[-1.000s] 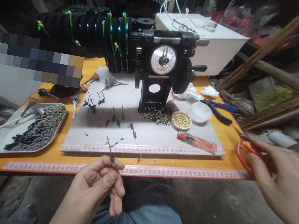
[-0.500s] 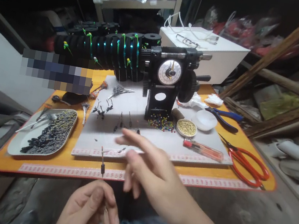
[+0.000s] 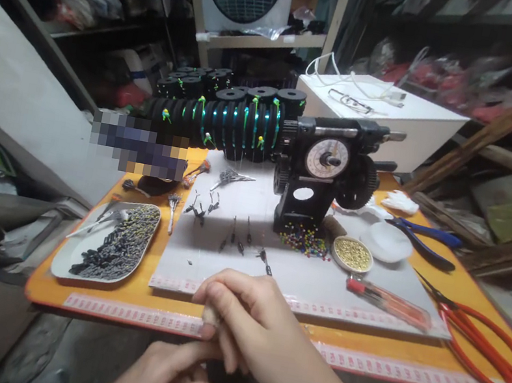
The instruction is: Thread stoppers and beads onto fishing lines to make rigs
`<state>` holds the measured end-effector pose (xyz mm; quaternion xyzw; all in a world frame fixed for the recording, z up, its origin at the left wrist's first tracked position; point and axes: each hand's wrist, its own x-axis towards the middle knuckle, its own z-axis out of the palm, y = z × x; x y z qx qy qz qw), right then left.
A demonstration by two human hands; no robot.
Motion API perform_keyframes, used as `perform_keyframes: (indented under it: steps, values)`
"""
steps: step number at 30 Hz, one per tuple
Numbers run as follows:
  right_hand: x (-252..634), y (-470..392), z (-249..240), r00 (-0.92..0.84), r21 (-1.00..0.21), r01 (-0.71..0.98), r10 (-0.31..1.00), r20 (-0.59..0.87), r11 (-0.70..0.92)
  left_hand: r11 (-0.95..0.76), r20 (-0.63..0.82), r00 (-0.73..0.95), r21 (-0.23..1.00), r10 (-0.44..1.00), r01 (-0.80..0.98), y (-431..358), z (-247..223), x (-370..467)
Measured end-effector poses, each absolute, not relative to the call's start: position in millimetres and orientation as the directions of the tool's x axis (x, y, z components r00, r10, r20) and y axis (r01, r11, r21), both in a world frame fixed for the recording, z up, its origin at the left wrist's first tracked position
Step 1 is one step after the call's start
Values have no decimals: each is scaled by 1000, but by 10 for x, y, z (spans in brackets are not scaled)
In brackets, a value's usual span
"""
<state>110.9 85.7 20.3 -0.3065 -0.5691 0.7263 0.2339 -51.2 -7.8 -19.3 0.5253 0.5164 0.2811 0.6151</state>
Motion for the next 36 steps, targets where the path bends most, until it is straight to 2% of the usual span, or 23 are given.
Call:
perform_keyframes:
  steps: [1, 3, 5, 7, 8, 10, 14, 19, 22, 25, 31, 34, 36]
  values:
    - [1140, 891, 216, -665, -985, 34, 732, -150, -171, 316, -365, 316, 928, 876, 195, -13, -110, -592]
    - [1192, 955, 232, -584, -985, 153, 811, -27, 77, 370, -375, 260, 926, 890, 71, 176, 98, -713]
    - [1220, 1002, 222, -542, -893, 305, 831, 123, 331, 224, -215, 110, 971, 971, -83, 459, 316, -758]
    - [1224, 1028, 190, -537, -791, 390, 814, 220, 471, -41, 33, -88, 995, 996, -94, 807, 491, -734]
    - [1222, 1035, 170, -534, -778, 393, 811, 240, 489, -133, 121, -143, 988, 982, -75, 982, 552, -709]
    - [1220, 1044, 132, -526, -760, 393, 804, 276, 518, -200, 190, -171, 979, 967, -43, 1281, 618, -663]
    - [1236, 1061, 96, -519, -704, 406, 781, 347, 583, -239, 236, -212, 971, 948, 9, 1524, 589, -655]
    - [1257, 1077, 104, -514, -648, 429, 760, 397, 629, -281, 287, -325, 957, 901, 66, 1443, 504, -706]
    - [1260, 1074, 103, -521, -618, 445, 749, 410, 648, -288, 302, -333, 953, 894, 91, 1464, 502, -716]
    - [1263, 1071, 85, -518, -594, 470, 749, 414, 653, -257, 283, -286, 958, 916, 125, 1516, 520, -723]
    - [1331, 1060, -6, -505, -549, 516, 751, 425, 658, -212, 232, -82, 956, 969, 202, 1249, 521, -745]
    - [1384, 1033, -19, -463, -523, 545, 756, 463, 655, -191, 188, 30, 973, 982, 133, 963, 455, -751]
    - [1410, 1004, 5, -412, -502, 577, 760, 502, 645, -134, 130, 122, 991, 984, 24, 783, 375, -743]
